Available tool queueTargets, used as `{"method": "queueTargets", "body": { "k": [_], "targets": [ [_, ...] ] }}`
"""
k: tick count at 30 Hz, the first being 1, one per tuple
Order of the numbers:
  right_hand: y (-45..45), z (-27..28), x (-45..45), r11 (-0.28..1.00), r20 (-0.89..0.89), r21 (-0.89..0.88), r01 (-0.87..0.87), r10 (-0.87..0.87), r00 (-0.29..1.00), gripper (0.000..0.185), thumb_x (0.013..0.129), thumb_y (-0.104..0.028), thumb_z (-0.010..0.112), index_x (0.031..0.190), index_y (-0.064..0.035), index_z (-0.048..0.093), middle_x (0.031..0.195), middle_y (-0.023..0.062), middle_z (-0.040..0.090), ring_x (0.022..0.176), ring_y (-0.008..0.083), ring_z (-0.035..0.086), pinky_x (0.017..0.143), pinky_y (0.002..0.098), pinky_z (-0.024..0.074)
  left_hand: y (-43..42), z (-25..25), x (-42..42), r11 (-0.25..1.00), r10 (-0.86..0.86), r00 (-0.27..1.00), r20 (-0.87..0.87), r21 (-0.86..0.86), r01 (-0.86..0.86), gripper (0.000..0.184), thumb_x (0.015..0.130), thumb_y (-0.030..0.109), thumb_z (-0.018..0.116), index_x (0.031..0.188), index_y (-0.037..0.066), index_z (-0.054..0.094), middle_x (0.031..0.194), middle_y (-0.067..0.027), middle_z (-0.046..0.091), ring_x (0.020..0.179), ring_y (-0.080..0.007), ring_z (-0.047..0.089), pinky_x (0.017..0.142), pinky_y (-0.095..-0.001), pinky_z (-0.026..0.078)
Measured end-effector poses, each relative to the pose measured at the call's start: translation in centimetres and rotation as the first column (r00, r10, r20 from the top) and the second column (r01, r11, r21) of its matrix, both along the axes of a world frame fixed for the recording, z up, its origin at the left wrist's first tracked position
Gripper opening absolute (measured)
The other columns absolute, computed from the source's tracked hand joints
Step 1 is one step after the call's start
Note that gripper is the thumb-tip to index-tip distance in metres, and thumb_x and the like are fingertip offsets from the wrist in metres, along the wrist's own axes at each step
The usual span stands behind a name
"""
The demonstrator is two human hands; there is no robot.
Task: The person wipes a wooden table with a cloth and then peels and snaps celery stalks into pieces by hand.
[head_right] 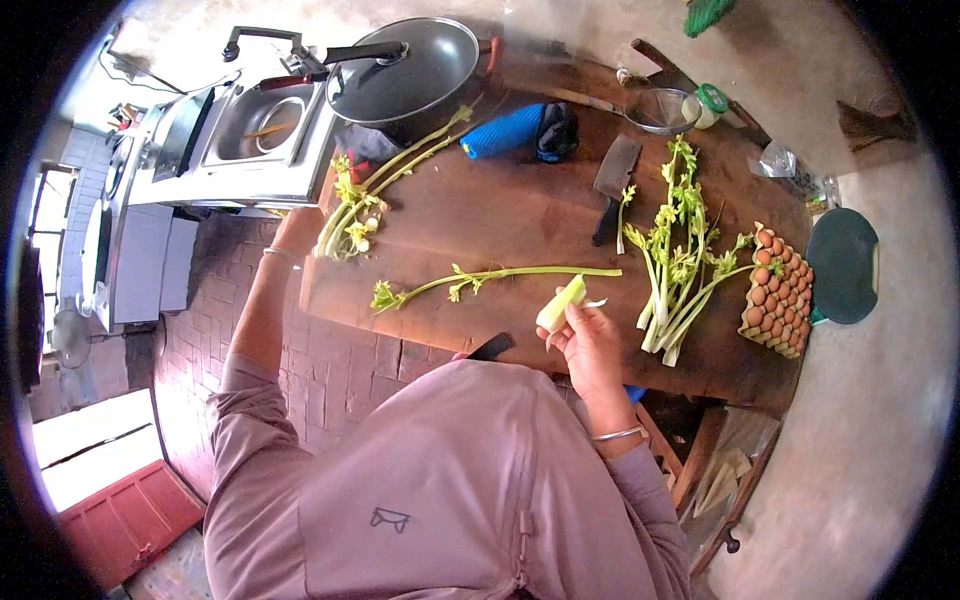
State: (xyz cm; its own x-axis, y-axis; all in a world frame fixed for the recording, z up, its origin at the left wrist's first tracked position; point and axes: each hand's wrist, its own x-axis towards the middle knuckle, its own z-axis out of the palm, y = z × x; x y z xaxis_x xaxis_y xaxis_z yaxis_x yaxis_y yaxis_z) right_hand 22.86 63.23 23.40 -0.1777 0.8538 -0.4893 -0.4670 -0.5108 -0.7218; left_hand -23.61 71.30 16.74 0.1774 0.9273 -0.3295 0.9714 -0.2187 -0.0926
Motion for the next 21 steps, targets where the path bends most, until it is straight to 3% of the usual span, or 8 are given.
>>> {"method": "queueTargets", "body": {
  "k": [2, 6, 8, 11, 14, 15, 18, 21],
  "targets": [
    [-0.3, 0.0, -0.9, 1.000, 0.015, -0.005, -0.005, 0.005, 1.000, 0.030, 0.087, -0.018, 0.050, 0.112, -0.0008, 0.049, 0.100, 0.0065, 0.056, 0.084, 0.0160, 0.057, 0.069, 0.0342, 0.0508, -0.4, 2.2, 1.7, 0.897, 0.343, 0.913, 0.221, 0.210, -0.388, 0.014, 0.074, 0.020, 0.052, 0.074, 0.006, 0.058, 0.070, -0.0140, 0.060, 0.070, -0.0316, 0.059, 0.057, -0.0393, 0.045],
    [-0.8, -0.6, -2.0, 0.999, -0.008, -0.024, -0.035, 0.035, 0.999, 0.030, 0.086, -0.017, 0.051, 0.111, -0.0004, 0.049, 0.107, 0.0069, 0.054, 0.087, 0.0176, 0.057, 0.070, 0.0353, 0.0506, -0.3, 3.7, 2.4, 0.907, 0.360, 0.904, 0.233, 0.138, -0.397, 0.024, 0.074, 0.019, 0.049, 0.097, 0.012, 0.055, 0.077, -0.0157, 0.059, 0.078, -0.0345, 0.057, 0.066, -0.0441, 0.043],
    [-1.0, -0.4, -2.6, 0.999, -0.012, -0.033, -0.003, 0.003, 1.000, 0.033, 0.086, -0.018, 0.051, 0.113, 0.0006, 0.046, 0.110, 0.0075, 0.052, 0.089, 0.0181, 0.056, 0.071, 0.0352, 0.0503, -0.7, 4.1, 2.9, 0.928, 0.334, 0.918, 0.215, 0.095, -0.360, 0.050, 0.073, 0.006, 0.045, 0.121, 0.019, 0.041, 0.103, -0.0139, 0.052, 0.093, -0.0332, 0.053, 0.076, -0.0422, 0.043],
    [-0.9, -1.7, -2.5, 0.999, -0.035, -0.043, -0.017, 0.016, 0.999, 0.032, 0.086, -0.017, 0.051, 0.113, 0.0006, 0.046, 0.109, 0.0077, 0.052, 0.088, 0.0182, 0.056, 0.073, 0.0348, 0.0501, -2.7, 4.6, 5.1, 0.924, 0.115, 0.928, 0.354, 0.305, -0.231, 0.047, 0.074, 0.005, 0.049, 0.120, 0.010, 0.042, 0.099, -0.0124, 0.054, 0.088, -0.0313, 0.055, 0.075, -0.0398, 0.044],
    [-0.4, -2.5, -2.0, 0.996, -0.064, -0.057, -0.069, 0.065, 0.996, 0.031, 0.085, -0.010, 0.050, 0.114, 0.0014, 0.046, 0.103, 0.0082, 0.053, 0.090, 0.0182, 0.056, 0.077, 0.0347, 0.0488, -5.7, 4.7, 8.8, 0.946, 0.262, 0.752, 0.605, -0.007, -0.323, 0.037, 0.073, 0.008, 0.050, 0.110, 0.009, 0.051, 0.094, -0.0170, 0.055, 0.086, -0.0339, 0.054, 0.072, -0.0409, 0.044],
    [-0.2, -2.7, -1.9, 0.995, -0.076, -0.087, -0.048, 0.042, 0.996, 0.030, 0.084, -0.006, 0.049, 0.113, 0.0015, 0.047, 0.103, 0.0087, 0.053, 0.089, 0.0186, 0.056, 0.078, 0.0341, 0.0481, -6.9, 2.5, 9.2, 0.955, 0.199, 0.747, 0.635, 0.044, -0.292, 0.030, 0.076, 0.012, 0.050, 0.105, 0.007, 0.053, 0.089, -0.0178, 0.056, 0.083, -0.0337, 0.055, 0.070, -0.0407, 0.045],
    [0.4, -4.3, -1.2, 0.992, -0.071, -0.098, -0.077, 0.070, 0.995, 0.028, 0.084, -0.005, 0.050, 0.111, 0.0006, 0.049, 0.102, 0.0092, 0.054, 0.088, 0.0188, 0.056, 0.076, 0.0326, 0.0481, -11.7, -1.9, 12.1, 0.981, 0.191, 0.854, 0.483, -0.057, -0.187, 0.024, 0.080, 0.018, 0.050, 0.101, 0.008, 0.054, 0.100, -0.0151, 0.054, 0.072, -0.0325, 0.057, 0.062, -0.0421, 0.046],
    [0.5, -5.0, -0.5, 0.991, -0.099, -0.067, -0.112, 0.105, 0.989, 0.022, 0.083, -0.005, 0.051, 0.105, -0.0008, 0.051, 0.099, 0.0088, 0.056, 0.086, 0.0198, 0.057, 0.074, 0.0324, 0.0482, -13.8, -1.4, 18.4, 0.945, 0.316, 0.588, 0.745, -0.193, -0.263, 0.024, 0.078, 0.011, 0.052, 0.102, 0.007, 0.053, 0.085, -0.0180, 0.057, 0.075, -0.0328, 0.059, 0.062, -0.0364, 0.048]
  ]
}}
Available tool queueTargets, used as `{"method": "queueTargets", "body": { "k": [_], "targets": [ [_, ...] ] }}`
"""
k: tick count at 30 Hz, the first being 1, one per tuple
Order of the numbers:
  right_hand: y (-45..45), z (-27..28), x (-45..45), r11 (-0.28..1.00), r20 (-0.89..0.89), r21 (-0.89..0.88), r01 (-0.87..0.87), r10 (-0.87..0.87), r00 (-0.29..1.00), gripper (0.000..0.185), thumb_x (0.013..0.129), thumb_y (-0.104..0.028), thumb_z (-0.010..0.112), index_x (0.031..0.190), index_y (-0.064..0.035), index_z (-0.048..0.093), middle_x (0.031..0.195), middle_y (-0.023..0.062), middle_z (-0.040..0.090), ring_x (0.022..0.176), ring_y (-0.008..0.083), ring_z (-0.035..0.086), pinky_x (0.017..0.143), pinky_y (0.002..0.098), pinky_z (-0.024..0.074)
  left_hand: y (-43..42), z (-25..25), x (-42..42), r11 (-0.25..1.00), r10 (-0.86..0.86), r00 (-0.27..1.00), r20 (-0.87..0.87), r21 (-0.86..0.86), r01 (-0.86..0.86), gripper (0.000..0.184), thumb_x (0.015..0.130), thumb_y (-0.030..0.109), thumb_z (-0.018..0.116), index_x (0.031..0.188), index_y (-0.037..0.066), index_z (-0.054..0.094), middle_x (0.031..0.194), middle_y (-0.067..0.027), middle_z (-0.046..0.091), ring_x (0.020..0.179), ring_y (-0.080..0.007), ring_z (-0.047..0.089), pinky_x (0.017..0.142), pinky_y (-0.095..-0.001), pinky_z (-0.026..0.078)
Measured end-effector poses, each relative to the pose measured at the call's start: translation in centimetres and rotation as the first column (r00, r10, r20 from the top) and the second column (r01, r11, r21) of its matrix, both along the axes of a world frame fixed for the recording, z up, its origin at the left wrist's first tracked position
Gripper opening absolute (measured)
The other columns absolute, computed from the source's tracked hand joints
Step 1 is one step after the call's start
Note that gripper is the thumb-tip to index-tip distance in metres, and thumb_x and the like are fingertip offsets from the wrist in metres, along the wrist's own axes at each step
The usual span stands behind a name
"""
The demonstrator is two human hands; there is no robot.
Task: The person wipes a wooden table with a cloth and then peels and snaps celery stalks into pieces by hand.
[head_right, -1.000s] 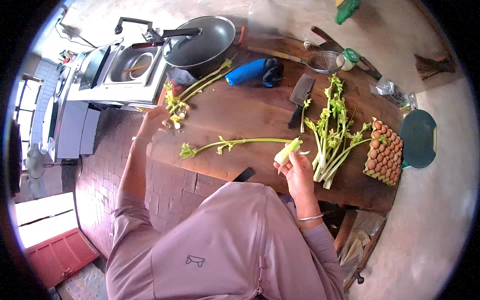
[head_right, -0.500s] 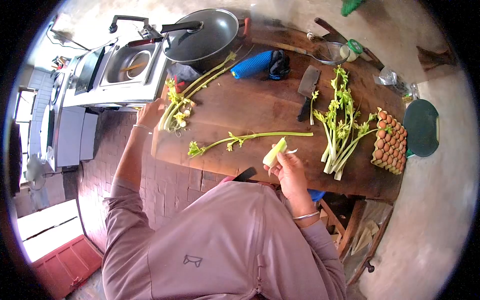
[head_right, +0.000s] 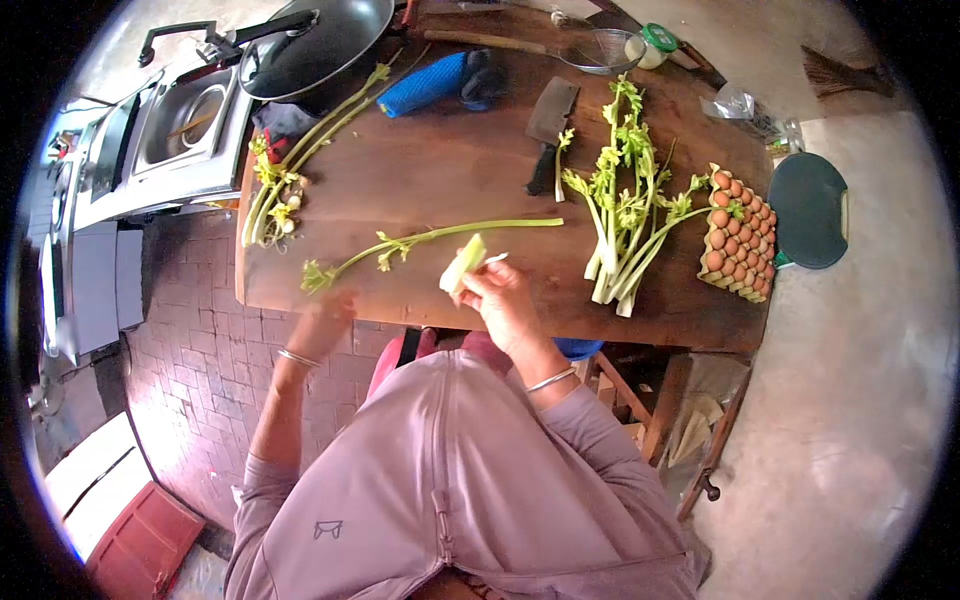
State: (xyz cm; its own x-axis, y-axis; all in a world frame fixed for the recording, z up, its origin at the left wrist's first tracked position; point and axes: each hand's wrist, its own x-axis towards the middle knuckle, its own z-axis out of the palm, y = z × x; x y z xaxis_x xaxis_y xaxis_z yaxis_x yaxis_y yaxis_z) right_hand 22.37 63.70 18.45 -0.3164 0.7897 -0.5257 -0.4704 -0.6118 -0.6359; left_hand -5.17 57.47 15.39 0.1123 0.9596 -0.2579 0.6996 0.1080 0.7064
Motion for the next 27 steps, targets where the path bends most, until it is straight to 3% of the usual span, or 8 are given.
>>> {"method": "queueTargets", "body": {
  "k": [4, 6, 9, 10, 15, 19, 23, 27],
  "targets": [
    [-0.3, -0.7, 1.0, 0.991, 0.117, 0.055, -0.124, 0.117, 0.986, 0.015, 0.083, -0.012, 0.055, 0.094, -0.0024, 0.055, 0.085, 0.0037, 0.058, 0.076, 0.0112, 0.056, 0.067, 0.0256, 0.0467, 0.8, 2.2, 7.5, 0.989, 0.074, 0.954, 0.291, -0.146, -0.033, 0.027, 0.082, 0.012, 0.054, 0.105, -0.002, 0.053, 0.087, -0.0114, 0.061, 0.079, -0.0201, 0.059, 0.068, -0.0304, 0.048],
    [-0.7, -0.8, 1.0, 0.986, 0.196, 0.124, -0.111, 0.085, 0.977, 0.014, 0.084, -0.014, 0.055, 0.088, -0.0009, 0.057, 0.077, 0.0017, 0.058, 0.069, 0.0072, 0.054, 0.062, 0.0224, 0.0457, 1.4, 1.8, 10.8, 0.944, 0.312, 0.635, 0.707, -0.309, -0.120, 0.032, 0.084, 0.017, 0.055, 0.108, -0.003, 0.050, 0.088, -0.0084, 0.059, 0.080, -0.0148, 0.058, 0.065, -0.0252, 0.046],
    [-1.1, -1.3, 2.2, 0.967, 0.266, 0.171, -0.187, 0.138, 0.954, 0.016, 0.084, -0.014, 0.054, 0.087, 0.0009, 0.058, 0.074, 0.0013, 0.058, 0.066, 0.0057, 0.052, 0.061, 0.0208, 0.0442, 1.9, 1.7, 14.5, 0.932, 0.350, 0.469, 0.811, -0.352, -0.086, 0.035, 0.083, 0.020, 0.057, 0.109, -0.003, 0.049, 0.089, -0.0055, 0.057, 0.076, -0.0113, 0.056, 0.062, -0.0220, 0.044],
    [-1.4, -0.8, 3.0, 0.949, 0.463, 0.184, -0.257, 0.147, 0.874, 0.017, 0.085, -0.014, 0.053, 0.085, 0.0023, 0.058, 0.072, 0.0008, 0.057, 0.065, 0.0053, 0.051, 0.061, 0.0204, 0.0434, 1.7, 1.5, 15.8, 0.913, 0.397, 0.496, 0.772, -0.386, -0.129, 0.030, 0.083, 0.018, 0.057, 0.105, -0.001, 0.051, 0.086, -0.0051, 0.057, 0.070, -0.0084, 0.053, 0.059, -0.0204, 0.043],
    [-3.1, -5.6, 7.7, 0.938, 0.366, 0.232, -0.258, 0.161, 0.916, 0.018, 0.085, -0.012, 0.052, 0.093, 0.0031, 0.057, 0.073, 0.0018, 0.058, 0.065, 0.0070, 0.053, 0.057, 0.0203, 0.0449, -0.3, -2.5, 18.6, 0.853, 0.495, 0.551, 0.672, -0.498, -0.158, 0.023, 0.082, 0.013, 0.055, 0.099, -0.002, 0.052, 0.075, -0.0035, 0.055, 0.059, -0.0092, 0.050, 0.053, -0.0204, 0.041],
    [-3.1, -7.8, 14.4, 0.946, 0.526, 0.118, -0.303, 0.199, 0.827, 0.023, 0.085, -0.014, 0.053, 0.103, -0.0007, 0.053, 0.087, 0.0031, 0.057, 0.072, 0.0088, 0.056, 0.060, 0.0201, 0.0461, 0.9, -5.0, 17.5, 0.699, 0.715, 0.331, 0.616, -0.622, -0.351, 0.020, 0.080, 0.010, 0.056, 0.095, -0.003, 0.056, 0.066, -0.0025, 0.054, 0.054, -0.0098, 0.050, 0.046, -0.0220, 0.041],
    [-2.9, -9.9, 21.4, 0.994, 0.641, 0.107, -0.027, -0.048, 0.766, 0.019, 0.082, -0.013, 0.055, 0.097, -0.0013, 0.053, 0.080, 0.0031, 0.056, 0.063, 0.0095, 0.055, 0.052, 0.0199, 0.0450, 6.7, -1.9, 16.8, 0.680, 0.725, 0.405, 0.557, -0.488, -0.547, 0.037, 0.082, 0.018, 0.055, 0.114, 0.000, 0.046, 0.087, -0.0056, 0.056, 0.065, -0.0110, 0.056, 0.050, -0.0223, 0.044],
    [-2.0, -13.2, 27.8, 0.949, 0.882, 0.308, 0.066, -0.311, 0.355, 0.012, 0.074, -0.011, 0.060, 0.080, -0.0009, 0.056, 0.064, 0.0034, 0.056, 0.054, 0.0101, 0.052, 0.047, 0.0244, 0.0425, 8.2, -7.1, 15.2, 0.735, 0.658, 0.587, 0.472, -0.233, -0.636, 0.044, 0.083, 0.022, 0.055, 0.121, 0.002, 0.042, 0.103, -0.0085, 0.056, 0.078, -0.0143, 0.059, 0.057, -0.0255, 0.047]
  ]
}}
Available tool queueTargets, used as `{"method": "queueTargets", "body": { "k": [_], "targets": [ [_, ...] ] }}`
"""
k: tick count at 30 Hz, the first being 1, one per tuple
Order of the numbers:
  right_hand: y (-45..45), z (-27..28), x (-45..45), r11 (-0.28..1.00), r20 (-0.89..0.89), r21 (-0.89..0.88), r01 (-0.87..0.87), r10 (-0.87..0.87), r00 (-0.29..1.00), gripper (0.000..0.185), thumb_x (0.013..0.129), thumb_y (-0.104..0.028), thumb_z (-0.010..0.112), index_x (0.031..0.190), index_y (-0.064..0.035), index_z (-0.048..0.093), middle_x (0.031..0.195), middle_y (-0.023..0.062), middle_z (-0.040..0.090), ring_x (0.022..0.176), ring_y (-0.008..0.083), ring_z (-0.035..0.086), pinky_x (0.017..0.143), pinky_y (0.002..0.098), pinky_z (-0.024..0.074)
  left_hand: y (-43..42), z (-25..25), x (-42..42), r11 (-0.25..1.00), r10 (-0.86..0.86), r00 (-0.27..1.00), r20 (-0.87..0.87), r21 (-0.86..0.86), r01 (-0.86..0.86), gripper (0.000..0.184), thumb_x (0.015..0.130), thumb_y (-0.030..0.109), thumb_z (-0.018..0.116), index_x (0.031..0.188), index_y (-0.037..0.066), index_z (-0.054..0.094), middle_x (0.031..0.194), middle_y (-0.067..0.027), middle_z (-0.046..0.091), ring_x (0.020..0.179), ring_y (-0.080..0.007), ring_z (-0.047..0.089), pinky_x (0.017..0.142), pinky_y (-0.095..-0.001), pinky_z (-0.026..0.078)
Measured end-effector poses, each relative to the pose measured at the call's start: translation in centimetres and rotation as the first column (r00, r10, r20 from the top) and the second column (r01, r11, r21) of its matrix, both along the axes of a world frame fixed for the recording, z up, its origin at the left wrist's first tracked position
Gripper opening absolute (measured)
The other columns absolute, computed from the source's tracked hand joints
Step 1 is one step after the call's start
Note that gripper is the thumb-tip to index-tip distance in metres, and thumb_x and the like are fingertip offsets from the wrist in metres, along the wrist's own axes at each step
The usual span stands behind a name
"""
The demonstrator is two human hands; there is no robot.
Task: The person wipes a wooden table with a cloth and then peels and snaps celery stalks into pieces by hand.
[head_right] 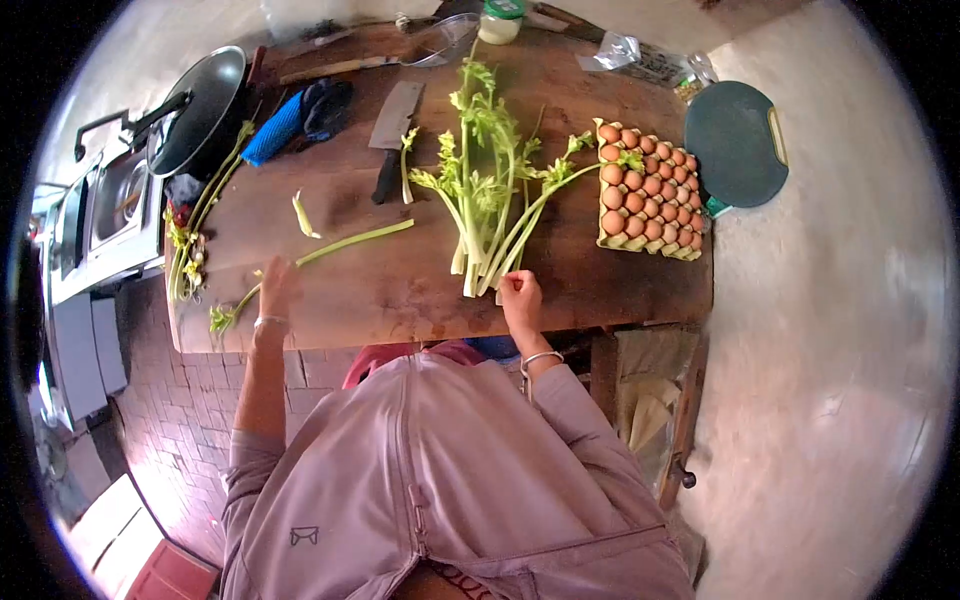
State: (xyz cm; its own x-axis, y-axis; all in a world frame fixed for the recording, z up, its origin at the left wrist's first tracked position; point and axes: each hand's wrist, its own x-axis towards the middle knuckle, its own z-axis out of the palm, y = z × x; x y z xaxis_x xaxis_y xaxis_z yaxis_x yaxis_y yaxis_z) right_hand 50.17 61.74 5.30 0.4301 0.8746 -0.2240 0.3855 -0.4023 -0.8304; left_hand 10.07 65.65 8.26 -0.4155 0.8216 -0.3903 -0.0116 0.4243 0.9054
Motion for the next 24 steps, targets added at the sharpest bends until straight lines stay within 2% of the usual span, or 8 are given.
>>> {"method": "queueTargets", "body": {
  "k": [3, 5, 8, 10, 14, 16, 22, 24],
  "targets": [
    [0.9, 0.0, 0.0, 0.995, 0.059, -0.027, -0.093, 0.094, 0.994, 0.013, 0.072, -0.011, 0.061, 0.080, -0.0013, 0.057, 0.067, 0.0065, 0.058, 0.058, 0.0128, 0.055, 0.052, 0.0265, 0.0451, -2.6, -1.0, 1.7, 0.960, -0.233, 0.879, 0.417, -0.047, 0.277, 0.034, 0.084, 0.019, 0.052, 0.113, 0.002, 0.049, 0.092, -0.0091, 0.060, 0.076, -0.0166, 0.060, 0.058, -0.0254, 0.048],
    [1.6, -1.4, -0.1, 0.981, 0.241, 0.100, -0.168, 0.140, 0.960, 0.017, 0.071, -0.012, 0.062, 0.082, -0.0015, 0.055, 0.067, 0.0091, 0.059, 0.058, 0.0191, 0.056, 0.054, 0.0310, 0.0460, -4.7, -0.6, 3.6, 0.927, -0.298, 0.838, 0.458, -0.072, 0.369, 0.030, 0.084, 0.017, 0.050, 0.110, 0.001, 0.050, 0.088, -0.0097, 0.060, 0.073, -0.0174, 0.060, 0.057, -0.0245, 0.047],
    [1.9, 1.4, -2.3, 0.952, 0.283, -0.074, -0.297, 0.306, 0.909, 0.018, 0.073, -0.018, 0.060, 0.081, -0.0056, 0.051, 0.068, 0.0144, 0.057, 0.065, 0.0307, 0.057, 0.057, 0.0411, 0.0443, -6.9, 1.1, 5.7, 0.900, -0.262, 0.852, 0.453, -0.205, 0.385, 0.028, 0.085, 0.015, 0.049, 0.108, -0.001, 0.051, 0.086, -0.0106, 0.059, 0.071, -0.0176, 0.060, 0.056, -0.0240, 0.048],
    [1.3, 2.2, -3.8, 0.889, 0.443, -0.127, -0.439, 0.447, 0.777, 0.036, 0.067, -0.025, 0.068, 0.088, -0.0043, 0.047, 0.072, 0.0158, 0.057, 0.068, 0.0347, 0.056, 0.059, 0.0425, 0.0441, -7.8, 1.9, 5.8, 0.880, -0.265, 0.863, 0.430, -0.258, 0.398, 0.028, 0.085, 0.015, 0.049, 0.107, -0.001, 0.051, 0.086, -0.0108, 0.059, 0.070, -0.0176, 0.060, 0.056, -0.0242, 0.048],
    [1.0, 1.0, -4.4, 0.855, 0.542, -0.093, -0.510, 0.473, 0.695, 0.051, 0.061, -0.026, 0.072, 0.094, -0.0008, 0.042, 0.084, 0.0163, 0.057, 0.073, 0.0342, 0.056, 0.063, 0.0417, 0.0449, -8.2, 2.6, 5.0, 0.882, -0.261, 0.895, 0.361, -0.289, 0.373, 0.027, 0.085, 0.014, 0.048, 0.107, -0.002, 0.051, 0.085, -0.0112, 0.059, 0.068, -0.0170, 0.060, 0.055, -0.0250, 0.048],
    [0.9, 1.0, -4.3, 0.829, 0.527, -0.227, -0.512, 0.546, 0.651, 0.051, 0.062, -0.025, 0.071, 0.096, -0.0009, 0.041, 0.081, 0.0163, 0.057, 0.072, 0.0346, 0.057, 0.062, 0.0419, 0.0455, -8.4, 3.4, 4.6, 0.886, -0.275, 0.904, 0.327, -0.279, 0.370, 0.027, 0.085, 0.014, 0.048, 0.107, -0.002, 0.050, 0.085, -0.0112, 0.059, 0.068, -0.0169, 0.060, 0.054, -0.0251, 0.048],
    [0.6, 0.2, -2.9, 0.947, 0.393, -0.111, -0.300, 0.319, 0.863, 0.035, 0.070, -0.020, 0.059, 0.100, -0.0048, 0.049, 0.079, 0.0177, 0.060, 0.074, 0.0357, 0.058, 0.066, 0.0421, 0.0461, -9.9, 3.2, 3.7, 0.902, -0.284, 0.902, 0.326, -0.229, 0.367, 0.027, 0.086, 0.013, 0.047, 0.107, -0.002, 0.050, 0.083, -0.0102, 0.059, 0.068, -0.0165, 0.060, 0.054, -0.0249, 0.049],
    [0.2, 0.9, -2.1, 0.933, 0.387, -0.024, -0.358, 0.339, 0.858, 0.037, 0.070, -0.022, 0.062, 0.100, -0.0056, 0.049, 0.079, 0.0162, 0.060, 0.072, 0.0331, 0.059, 0.064, 0.0398, 0.0466, -10.8, 2.6, 3.3, 0.904, -0.271, 0.902, 0.335, -0.234, 0.358, 0.027, 0.085, 0.014, 0.048, 0.107, -0.002, 0.050, 0.083, -0.0098, 0.059, 0.067, -0.0164, 0.060, 0.054, -0.0248, 0.049]
  ]
}}
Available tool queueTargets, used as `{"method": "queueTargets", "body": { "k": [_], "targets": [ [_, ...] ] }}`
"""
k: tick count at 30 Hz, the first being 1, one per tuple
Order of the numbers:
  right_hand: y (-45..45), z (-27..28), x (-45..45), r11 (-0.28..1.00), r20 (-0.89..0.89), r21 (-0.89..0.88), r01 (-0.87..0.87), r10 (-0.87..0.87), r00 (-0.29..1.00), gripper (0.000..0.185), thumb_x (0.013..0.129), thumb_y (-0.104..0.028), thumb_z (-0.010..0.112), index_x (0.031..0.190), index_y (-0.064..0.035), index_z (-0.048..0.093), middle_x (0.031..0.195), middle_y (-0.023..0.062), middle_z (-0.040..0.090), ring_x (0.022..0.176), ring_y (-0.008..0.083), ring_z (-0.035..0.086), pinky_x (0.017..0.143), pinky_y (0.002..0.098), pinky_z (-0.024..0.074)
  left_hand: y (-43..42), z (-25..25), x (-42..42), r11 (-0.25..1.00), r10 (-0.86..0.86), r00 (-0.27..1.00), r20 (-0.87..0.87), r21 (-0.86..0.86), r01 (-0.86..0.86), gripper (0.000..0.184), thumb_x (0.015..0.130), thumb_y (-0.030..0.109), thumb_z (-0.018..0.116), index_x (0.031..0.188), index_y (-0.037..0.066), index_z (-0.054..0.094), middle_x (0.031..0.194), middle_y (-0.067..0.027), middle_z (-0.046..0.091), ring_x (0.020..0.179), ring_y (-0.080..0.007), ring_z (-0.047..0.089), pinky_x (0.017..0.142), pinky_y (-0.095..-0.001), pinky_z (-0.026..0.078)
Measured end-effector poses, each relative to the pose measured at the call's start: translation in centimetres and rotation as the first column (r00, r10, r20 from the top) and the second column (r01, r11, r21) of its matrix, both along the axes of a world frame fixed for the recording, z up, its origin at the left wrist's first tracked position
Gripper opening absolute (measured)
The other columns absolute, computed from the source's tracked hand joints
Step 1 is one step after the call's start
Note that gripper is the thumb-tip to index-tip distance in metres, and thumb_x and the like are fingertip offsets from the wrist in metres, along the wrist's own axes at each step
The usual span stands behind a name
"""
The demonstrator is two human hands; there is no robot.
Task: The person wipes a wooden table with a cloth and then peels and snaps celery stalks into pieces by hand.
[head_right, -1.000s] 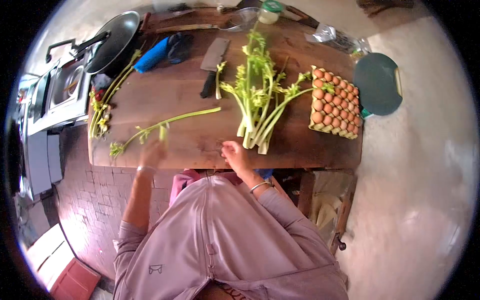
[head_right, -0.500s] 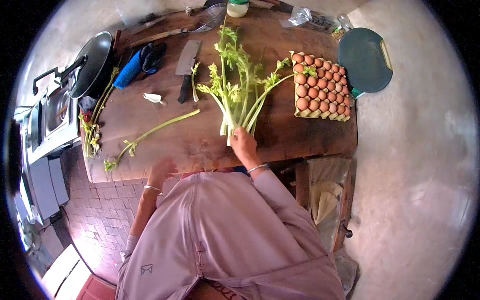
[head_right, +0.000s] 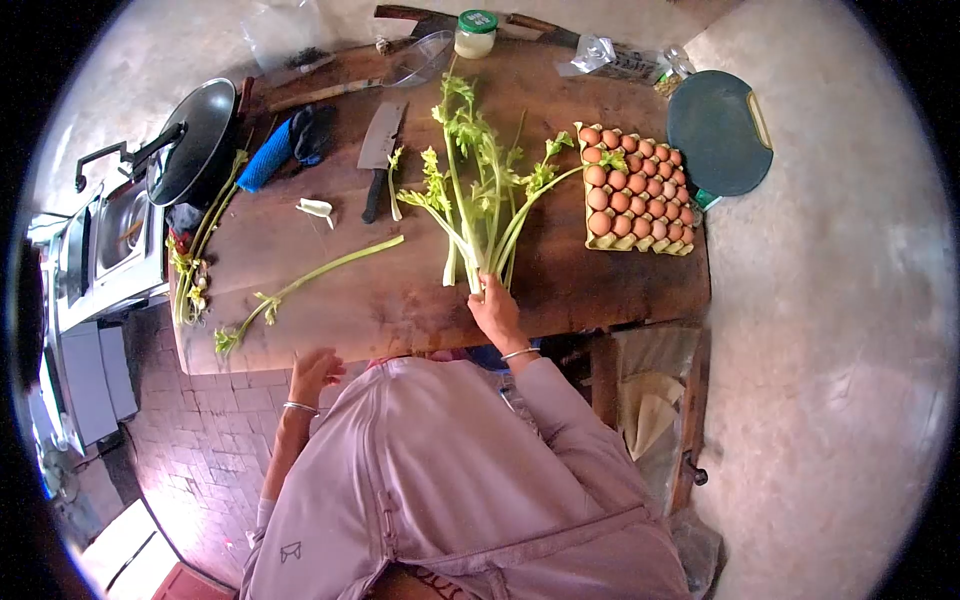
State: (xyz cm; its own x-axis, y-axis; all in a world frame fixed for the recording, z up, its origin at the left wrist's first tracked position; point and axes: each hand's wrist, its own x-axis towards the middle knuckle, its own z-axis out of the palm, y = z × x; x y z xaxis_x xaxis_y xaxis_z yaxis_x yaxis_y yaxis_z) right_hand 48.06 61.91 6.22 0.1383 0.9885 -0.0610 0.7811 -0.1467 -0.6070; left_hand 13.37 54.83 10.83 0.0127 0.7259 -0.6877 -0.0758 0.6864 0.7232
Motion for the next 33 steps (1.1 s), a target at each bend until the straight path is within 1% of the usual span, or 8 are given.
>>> {"method": "queueTargets", "body": {
  "k": [2, 6, 14, 17, 19, 25, 27, 33],
  "targets": [
    [0.4, 1.5, 0.8, 0.974, -0.072, -0.192, -0.117, 0.105, 0.992, 0.029, 0.070, -0.022, 0.062, 0.092, -0.0056, 0.051, 0.078, 0.0131, 0.061, 0.073, 0.0307, 0.059, 0.060, 0.0405, 0.0462, -0.6, -0.6, -0.5, 0.999, -0.001, 0.997, 0.071, 0.035, -0.001, 0.027, 0.085, 0.014, 0.048, 0.107, -0.002, 0.050, 0.083, -0.0095, 0.059, 0.067, -0.0166, 0.060, 0.055, -0.0246, 0.048],
    [4.0, 2.1, 0.5, 0.998, -0.056, -0.060, 0.018, -0.021, 0.998, 0.022, 0.072, -0.025, 0.062, 0.076, -0.0049, 0.054, 0.066, 0.0101, 0.058, 0.064, 0.0300, 0.058, 0.056, 0.0386, 0.0448, -0.9, 0.4, -0.7, 0.999, 0.031, 0.999, 0.023, -0.018, -0.031, 0.026, 0.084, 0.014, 0.049, 0.106, -0.001, 0.051, 0.082, -0.0095, 0.059, 0.067, -0.0167, 0.060, 0.055, -0.0244, 0.048],
    [9.7, -1.2, -1.4, 0.994, 0.172, -0.066, -0.084, 0.094, 0.981, 0.026, 0.071, -0.021, 0.057, 0.089, -0.0043, 0.049, 0.085, 0.0158, 0.057, 0.079, 0.0322, 0.056, 0.068, 0.0417, 0.0449, -0.9, 2.2, -1.7, 0.997, 0.073, 0.997, -0.033, 0.018, -0.073, 0.022, 0.084, 0.012, 0.048, 0.102, -0.001, 0.052, 0.081, -0.0089, 0.060, 0.067, -0.0167, 0.060, 0.055, -0.0245, 0.048],
    [10.1, -0.3, -0.3, 0.979, -0.405, -0.192, -0.068, -0.016, 0.914, 0.022, 0.072, -0.021, 0.061, 0.076, -0.0016, 0.051, 0.067, 0.0095, 0.055, 0.059, 0.0226, 0.056, 0.055, 0.0334, 0.0452, -0.9, 3.0, -2.0, 0.994, 0.098, 0.995, -0.012, 0.040, -0.098, 0.022, 0.085, 0.012, 0.047, 0.102, -0.001, 0.052, 0.081, -0.0084, 0.060, 0.068, -0.0165, 0.060, 0.056, -0.0244, 0.048],
    [9.9, 3.3, -0.1, 0.915, -0.823, -0.396, -0.075, -0.318, 0.470, 0.015, 0.075, -0.014, 0.059, 0.080, -0.0009, 0.053, 0.062, 0.0038, 0.052, 0.047, 0.0123, 0.050, 0.045, 0.0261, 0.0438, -0.5, 3.1, -1.8, 0.994, 0.095, 0.995, -0.016, 0.051, -0.094, 0.022, 0.085, 0.011, 0.047, 0.102, 0.000, 0.052, 0.082, -0.0083, 0.060, 0.069, -0.0164, 0.060, 0.056, -0.0245, 0.048],
    [5.4, 14.2, -0.7, 0.969, -0.962, -0.200, -0.147, -0.166, 0.215, 0.028, 0.084, -0.014, 0.038, 0.103, 0.0037, 0.050, 0.075, 0.0072, 0.053, 0.066, 0.0150, 0.054, 0.061, 0.0290, 0.0476, 2.6, 4.2, -0.3, 0.971, -0.095, 0.988, -0.125, 0.208, 0.119, 0.023, 0.085, 0.012, 0.048, 0.103, -0.001, 0.052, 0.081, -0.0089, 0.060, 0.070, -0.0174, 0.060, 0.058, -0.0254, 0.048],
    [3.7, 15.9, -1.4, 0.990, -0.970, -0.055, -0.130, -0.022, 0.242, 0.028, 0.085, -0.013, 0.037, 0.105, 0.0036, 0.049, 0.072, 0.0053, 0.051, 0.060, 0.0123, 0.050, 0.055, 0.0258, 0.0443, 4.8, 7.8, 1.3, 0.677, -0.158, 0.792, -0.590, 0.518, 0.522, 0.019, 0.080, 0.006, 0.051, 0.097, -0.002, 0.055, 0.079, -0.0121, 0.058, 0.067, -0.0217, 0.058, 0.058, -0.0296, 0.046],
    [0.4, 20.9, -4.7, 0.955, -0.952, -0.051, -0.291, 0.041, 0.303, 0.028, 0.088, -0.012, 0.035, 0.107, 0.0031, 0.049, 0.067, 0.0019, 0.047, 0.054, 0.0068, 0.043, 0.049, 0.0197, 0.0385, 10.1, 23.2, 8.4, 0.002, 0.198, 0.440, -0.876, 0.449, 0.894, 0.039, 0.063, 0.004, 0.057, 0.103, 0.007, 0.056, 0.113, -0.0131, 0.048, 0.112, -0.0285, 0.042, 0.090, -0.0465, 0.034]
  ]
}}
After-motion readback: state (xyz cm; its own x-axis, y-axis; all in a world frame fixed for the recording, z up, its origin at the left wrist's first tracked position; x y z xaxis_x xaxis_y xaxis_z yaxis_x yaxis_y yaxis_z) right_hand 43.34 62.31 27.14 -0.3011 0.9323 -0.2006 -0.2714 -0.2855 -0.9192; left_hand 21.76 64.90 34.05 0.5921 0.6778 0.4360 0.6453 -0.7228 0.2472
